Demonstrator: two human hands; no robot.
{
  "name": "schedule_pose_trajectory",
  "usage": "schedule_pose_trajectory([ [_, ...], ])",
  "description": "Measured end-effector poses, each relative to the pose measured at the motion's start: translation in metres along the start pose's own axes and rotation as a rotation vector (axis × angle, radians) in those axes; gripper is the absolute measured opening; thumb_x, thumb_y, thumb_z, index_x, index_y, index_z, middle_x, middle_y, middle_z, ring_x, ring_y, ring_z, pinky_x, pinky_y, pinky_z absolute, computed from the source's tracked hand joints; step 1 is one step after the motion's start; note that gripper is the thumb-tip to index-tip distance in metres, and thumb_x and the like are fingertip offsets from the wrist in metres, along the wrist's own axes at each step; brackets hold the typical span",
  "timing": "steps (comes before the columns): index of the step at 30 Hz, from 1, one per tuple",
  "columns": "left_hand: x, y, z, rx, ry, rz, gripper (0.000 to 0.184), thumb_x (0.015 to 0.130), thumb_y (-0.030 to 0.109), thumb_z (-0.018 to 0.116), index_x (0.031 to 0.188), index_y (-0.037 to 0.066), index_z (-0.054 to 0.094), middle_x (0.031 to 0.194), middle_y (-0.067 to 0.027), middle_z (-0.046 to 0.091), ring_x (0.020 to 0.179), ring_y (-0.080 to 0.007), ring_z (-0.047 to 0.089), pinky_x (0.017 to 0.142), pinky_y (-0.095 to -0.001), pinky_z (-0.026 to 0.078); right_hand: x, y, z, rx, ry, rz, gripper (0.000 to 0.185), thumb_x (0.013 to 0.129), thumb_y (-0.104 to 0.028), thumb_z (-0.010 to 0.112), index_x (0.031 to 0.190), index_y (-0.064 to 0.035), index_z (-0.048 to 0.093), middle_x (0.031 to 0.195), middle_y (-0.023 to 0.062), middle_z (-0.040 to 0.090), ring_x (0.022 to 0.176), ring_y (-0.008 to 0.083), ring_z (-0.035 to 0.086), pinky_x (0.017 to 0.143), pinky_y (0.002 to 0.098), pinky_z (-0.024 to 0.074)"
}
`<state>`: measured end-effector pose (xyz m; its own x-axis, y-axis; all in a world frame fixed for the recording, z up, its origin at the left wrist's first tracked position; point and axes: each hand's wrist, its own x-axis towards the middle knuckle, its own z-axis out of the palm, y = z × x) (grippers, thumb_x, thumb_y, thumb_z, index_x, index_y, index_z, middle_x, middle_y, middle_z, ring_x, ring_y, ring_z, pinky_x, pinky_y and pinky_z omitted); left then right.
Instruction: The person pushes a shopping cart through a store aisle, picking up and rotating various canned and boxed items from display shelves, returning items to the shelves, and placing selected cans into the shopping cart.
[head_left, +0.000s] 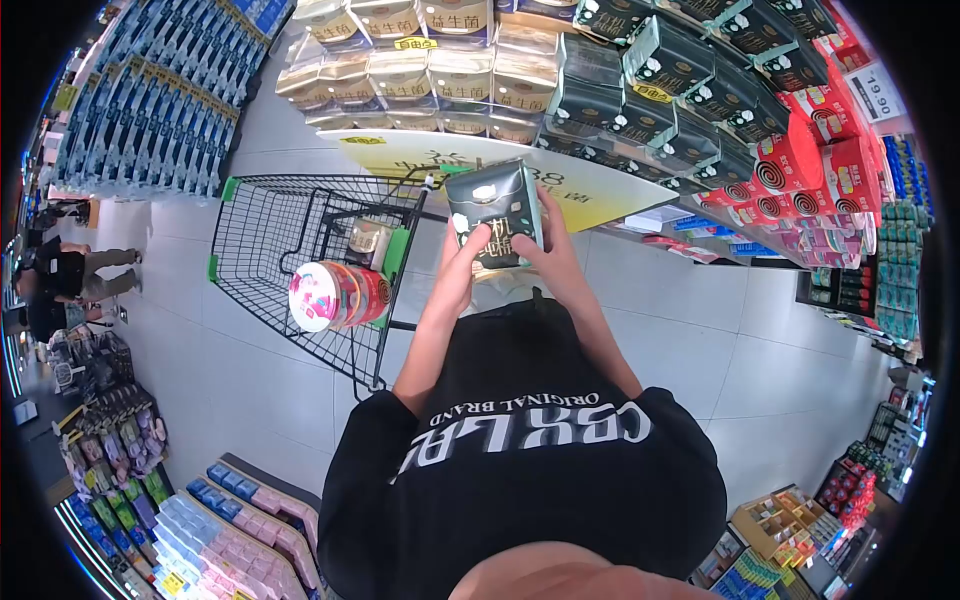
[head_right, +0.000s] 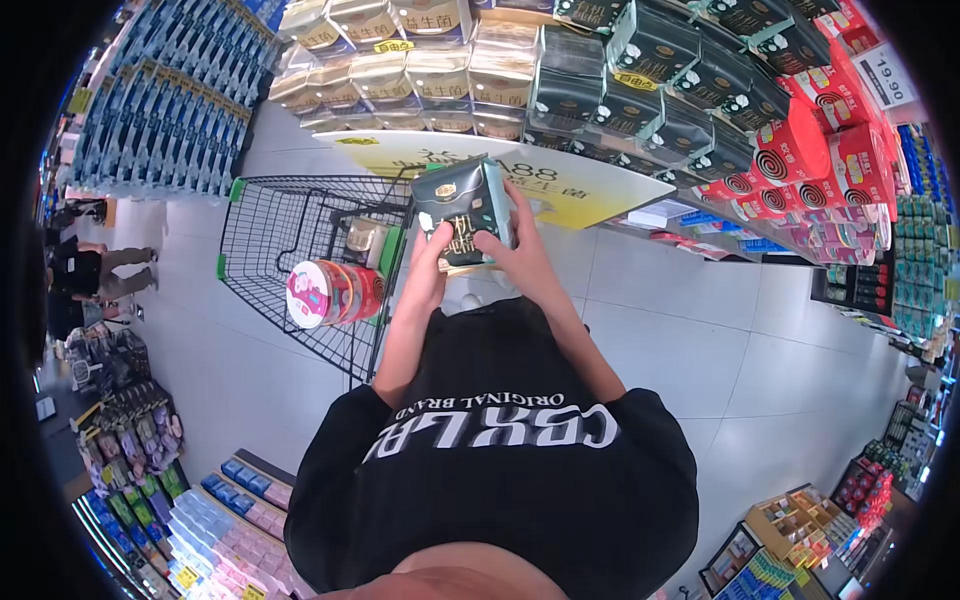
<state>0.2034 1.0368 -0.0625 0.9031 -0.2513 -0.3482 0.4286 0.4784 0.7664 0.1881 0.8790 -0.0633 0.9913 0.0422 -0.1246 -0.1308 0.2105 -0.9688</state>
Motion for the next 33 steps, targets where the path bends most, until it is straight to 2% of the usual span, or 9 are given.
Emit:
schedule_pose_trajectory([
  [6,-0.003,0.001,-0.010,0.011,-0.048,0.050,0.070,0.091,0.024,0.061,0.146,0.005,0.023,0.140,-0.0118,0.042,0.129,-0.0193,0.039,0.108,-0.0345,0.029,-0.004,-0.010,0.007,0.022,-0.004,-0.024,0.081,0.085,-0.015,0.068,0.150,-0.0091,0.019,0.114,0.0114,0.053,0.102,0.0166,0.053,0.088,0.0297,0.0441],
  [14,-0.019,0.024,0.003,0.348,-0.030,0.304,0.065,0.094,0.026,0.057,0.146,0.002,0.025,0.138,-0.0153,0.043,0.126,-0.0213,0.043,0.105,-0.0338,0.032,-0.009,-0.009,0.006,-0.047,0.001,-0.050,0.074,0.090,-0.021,0.063,0.149,-0.0107,0.020,0.118,0.0110,0.053,0.106,0.0171,0.053,0.089,0.0307,0.0452],
  [17,-0.034,0.042,0.007,0.571,-0.169,0.438,0.059,0.087,0.020,0.064,0.137,0.002,0.041,0.133,-0.0144,0.047,0.120,-0.0245,0.047,0.102,-0.0349,0.035,-0.007,0.007,0.003,0.281,0.122,0.013,0.066,0.094,-0.037,0.056,0.146,-0.0096,0.027,0.123,0.0107,0.053,0.113,0.0191,0.052,0.092,0.0345,0.0462],
  [18,-0.043,0.050,0.012,0.686,-0.228,0.460,0.059,0.083,0.019,0.068,0.135,0.003,0.045,0.133,-0.0139,0.047,0.120,-0.0263,0.047,0.101,-0.0359,0.036,-0.007,0.022,-0.004,0.580,0.138,0.153,0.064,0.095,-0.051,0.047,0.141,-0.0072,0.037,0.128,0.0116,0.054,0.116,0.0226,0.054,0.096,0.0376,0.0457],
  [19,-0.050,0.055,0.017,0.800,-0.288,0.483,0.059,0.079,0.018,0.071,0.132,0.004,0.049,0.132,-0.0134,0.048,0.120,-0.0282,0.046,0.100,-0.0370,0.038,-0.007,0.029,-0.022,0.848,-0.139,0.159,0.064,0.095,-0.054,0.042,0.135,-0.0048,0.044,0.129,0.0139,0.054,0.115,0.0279,0.056,0.098,0.0448,0.0460],
  [22,-0.064,0.051,0.044,1.161,-0.327,0.740,0.062,0.067,0.015,0.078,0.125,0.005,0.056,0.133,-0.0129,0.046,0.122,-0.0342,0.042,0.093,-0.0404,0.042,-0.009,0.044,-0.026,1.286,-0.396,0.101,0.065,0.095,-0.056,0.038,0.136,-0.0059,0.043,0.129,0.0152,0.054,0.111,0.0319,0.059,0.096,0.0515,0.0471],
  [26,-0.066,0.037,0.048,1.175,-0.289,0.849,0.062,0.062,0.011,0.081,0.120,0.005,0.058,0.133,-0.0126,0.045,0.124,-0.0367,0.039,0.095,-0.0461,0.041,-0.014,0.045,-0.020,1.359,-0.477,0.120,0.063,0.095,-0.054,0.041,0.137,-0.0071,0.042,0.130,0.0144,0.053,0.113,0.0319,0.057,0.096,0.0525,0.0470],
  [30,-0.065,0.038,0.045,1.133,-0.258,0.782,0.083,0.058,0.014,0.086,0.130,0.003,0.046,0.135,-0.0169,0.042,0.124,-0.0377,0.041,0.099,-0.0453,0.040,-0.017,0.041,-0.019,1.183,-0.352,0.085,0.062,0.094,-0.052,0.045,0.138,-0.0082,0.040,0.132,0.0137,0.052,0.114,0.0319,0.056,0.095,0.0534,0.0470],
  [33,-0.061,0.037,0.044,1.036,-0.183,0.574,0.102,0.055,0.015,0.089,0.138,0.001,0.031,0.136,-0.0222,0.039,0.125,-0.0390,0.042,0.100,-0.0440,0.041,-0.021,0.026,-0.014,0.851,0.058,0.126,0.065,0.093,-0.049,0.052,0.141,-0.0097,0.035,0.132,0.0116,0.051,0.113,0.0307,0.057,0.096,0.0518,0.0468],
])
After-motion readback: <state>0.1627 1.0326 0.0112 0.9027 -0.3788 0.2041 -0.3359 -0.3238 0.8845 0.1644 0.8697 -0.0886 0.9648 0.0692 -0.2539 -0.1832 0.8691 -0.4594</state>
